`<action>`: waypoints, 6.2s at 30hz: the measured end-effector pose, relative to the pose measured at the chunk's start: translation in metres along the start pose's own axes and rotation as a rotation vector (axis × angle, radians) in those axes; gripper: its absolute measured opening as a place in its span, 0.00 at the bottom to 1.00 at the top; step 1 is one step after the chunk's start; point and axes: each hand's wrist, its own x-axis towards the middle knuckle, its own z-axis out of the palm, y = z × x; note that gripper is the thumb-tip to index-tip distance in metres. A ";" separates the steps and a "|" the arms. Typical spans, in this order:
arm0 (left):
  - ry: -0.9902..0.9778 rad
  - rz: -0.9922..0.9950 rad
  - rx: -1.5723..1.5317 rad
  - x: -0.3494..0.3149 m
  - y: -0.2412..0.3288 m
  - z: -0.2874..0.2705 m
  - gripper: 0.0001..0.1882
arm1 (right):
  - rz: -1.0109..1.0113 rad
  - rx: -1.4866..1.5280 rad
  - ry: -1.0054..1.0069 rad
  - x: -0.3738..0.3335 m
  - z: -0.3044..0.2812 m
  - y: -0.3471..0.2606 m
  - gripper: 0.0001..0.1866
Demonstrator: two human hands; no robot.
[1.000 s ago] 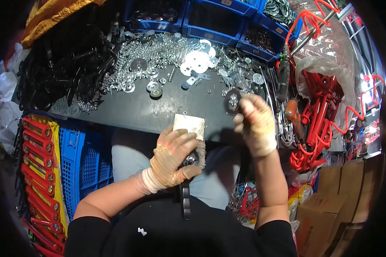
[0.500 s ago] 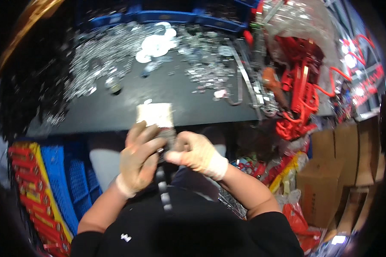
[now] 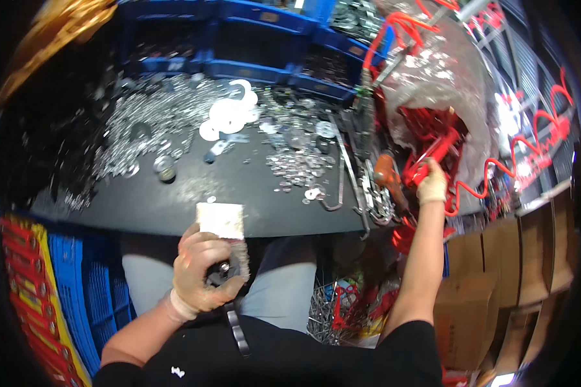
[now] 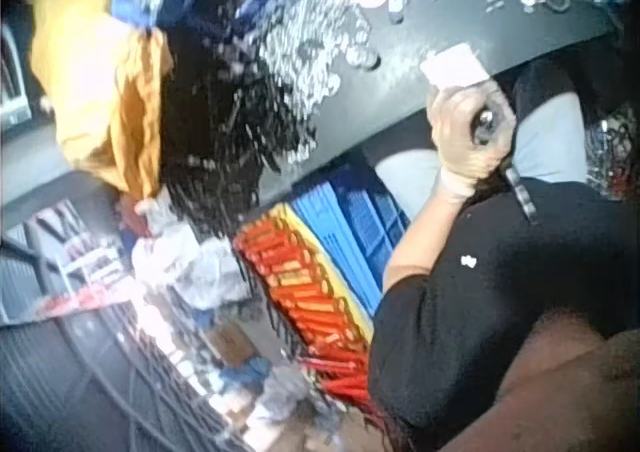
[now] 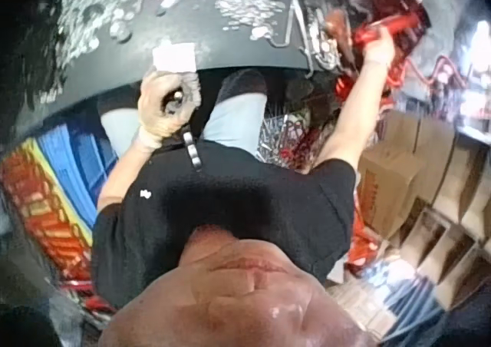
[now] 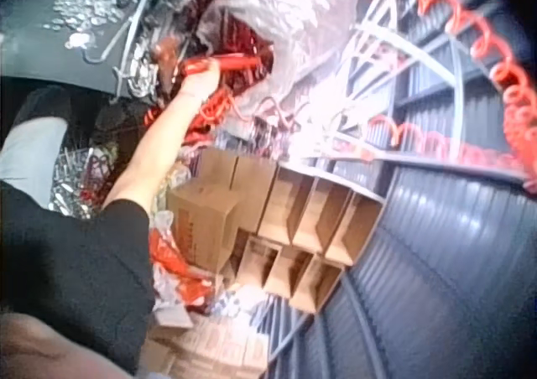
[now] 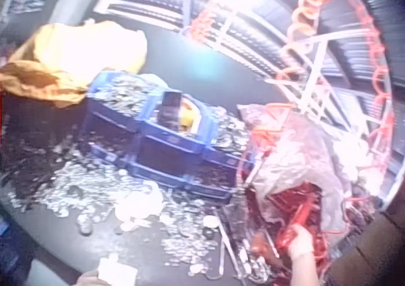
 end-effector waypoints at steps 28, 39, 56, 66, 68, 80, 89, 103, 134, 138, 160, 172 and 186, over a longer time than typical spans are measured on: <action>-0.056 -0.155 0.066 -0.015 -0.009 -0.007 0.29 | 0.316 -0.530 -1.403 -0.317 0.236 0.009 0.12; -0.055 -0.120 0.114 -0.016 -0.004 -0.008 0.37 | 0.335 -0.742 -1.160 -0.328 0.235 0.029 0.14; -0.808 -0.490 0.838 0.119 -0.117 -0.065 0.11 | 0.279 -0.639 -0.449 -0.076 0.066 0.013 0.04; -1.012 -0.293 0.939 0.116 -0.111 -0.065 0.08 | 0.531 -0.178 -0.518 -0.252 0.182 -0.096 0.16; -0.877 -0.364 0.813 0.114 -0.113 -0.067 0.10 | 0.423 -0.331 -0.547 -0.304 0.200 -0.086 0.28; 0.130 -0.917 -1.483 0.047 -0.031 -0.039 0.14 | 0.869 -0.084 -0.929 -0.335 0.202 -0.055 0.32; 0.037 -0.928 -1.356 0.062 -0.006 -0.037 0.20 | 0.799 -0.147 -0.881 -0.349 0.208 -0.048 0.31; -0.024 0.137 0.154 -0.016 -0.008 -0.016 0.16 | 0.712 -0.285 -0.763 -0.313 0.158 -0.088 0.31; -1.151 -0.654 0.726 0.146 -0.160 -0.073 0.08 | 0.345 -0.369 -0.857 -0.334 0.211 -0.068 0.29; -1.054 -0.444 0.848 0.145 -0.136 -0.073 0.08 | 0.441 -0.400 -0.922 -0.337 0.212 -0.063 0.29; 0.012 -0.891 -1.372 0.048 -0.034 -0.044 0.06 | 0.534 -0.177 -0.813 -0.344 0.167 -0.022 0.32; -0.170 -0.961 -1.227 0.067 -0.017 -0.051 0.21 | 0.581 -0.465 -0.805 -0.356 0.186 -0.039 0.27; -0.164 -0.224 0.052 -0.016 0.000 -0.010 0.37 | 1.086 -0.844 -0.685 -0.299 0.165 -0.094 0.26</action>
